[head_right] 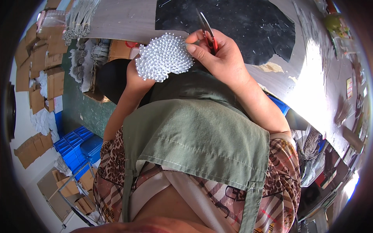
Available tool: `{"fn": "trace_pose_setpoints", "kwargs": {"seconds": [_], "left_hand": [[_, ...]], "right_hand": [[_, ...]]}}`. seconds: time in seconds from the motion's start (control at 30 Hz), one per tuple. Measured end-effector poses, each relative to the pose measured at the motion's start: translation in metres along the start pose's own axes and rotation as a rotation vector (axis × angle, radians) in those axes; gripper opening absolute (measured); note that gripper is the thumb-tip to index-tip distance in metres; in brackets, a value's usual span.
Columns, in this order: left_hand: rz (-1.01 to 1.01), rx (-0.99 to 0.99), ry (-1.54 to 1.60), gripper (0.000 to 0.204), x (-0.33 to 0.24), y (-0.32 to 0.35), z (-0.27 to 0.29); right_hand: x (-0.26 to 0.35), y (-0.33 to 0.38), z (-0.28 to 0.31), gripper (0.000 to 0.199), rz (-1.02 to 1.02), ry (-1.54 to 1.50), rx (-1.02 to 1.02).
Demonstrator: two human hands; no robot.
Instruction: The person uses red-handled scissors to trim the tips of bundled wire brushes held in their left hand. They repeatedly cut the ends of the bristles to create a uniform surface, then separate the bundles to inspect the cut. The person works at a table in a workshop environment with other similar items visible.
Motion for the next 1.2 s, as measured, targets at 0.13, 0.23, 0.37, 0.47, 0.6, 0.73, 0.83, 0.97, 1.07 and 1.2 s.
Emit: {"fn": "trace_pose_setpoints", "kwargs": {"seconds": [0.13,0.23,0.37,0.47,0.6,0.73,0.83,0.97,1.07,1.2], "left_hand": [[-0.041,-0.008,-0.113,0.043,-0.002,0.001,0.002],[-0.058,-0.041,-0.165,0.044,0.004,0.002,0.002],[-0.118,-0.076,-0.201,0.048,0.006,0.001,0.002],[-0.103,-0.053,-0.265,0.050,0.009,0.001,0.001],[-0.095,-0.014,-0.375,0.052,0.000,0.001,-0.001],[-0.030,0.035,-0.294,0.053,0.003,0.002,-0.002],[-0.029,0.059,-0.254,0.052,0.004,0.004,-0.003],[-0.026,0.086,-0.227,0.052,0.004,0.004,-0.003],[-0.037,0.128,-0.186,0.052,0.004,0.001,-0.002],[-0.027,0.183,-0.180,0.052,-0.002,-0.002,-0.001]], "right_hand": [[0.011,-0.002,-0.003,0.007,0.044,0.105,-0.018],[0.019,-0.006,-0.009,0.009,0.206,0.239,0.028],[0.031,-0.010,-0.014,0.011,0.278,0.581,0.111],[0.036,-0.010,-0.018,0.014,0.326,0.692,0.123],[0.043,-0.012,-0.016,0.017,0.256,0.838,0.152],[0.037,-0.013,-0.013,0.020,0.068,0.739,0.095],[0.034,-0.010,-0.013,0.021,0.085,0.779,0.083],[0.031,-0.010,-0.012,0.021,0.080,0.743,0.127],[0.030,-0.013,-0.013,0.020,0.116,0.730,0.201],[0.028,-0.014,-0.013,0.019,0.194,0.677,0.254]]}}
Point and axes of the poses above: each hand's wrist, its own y-axis away from the middle knuckle, its own z-axis out of the back of the hand, x = y × z, the point moved 5 cm from there along -y, towards the middle knuckle, and after that the axes turned 15 degrees about -y, right-handed, at the moved point
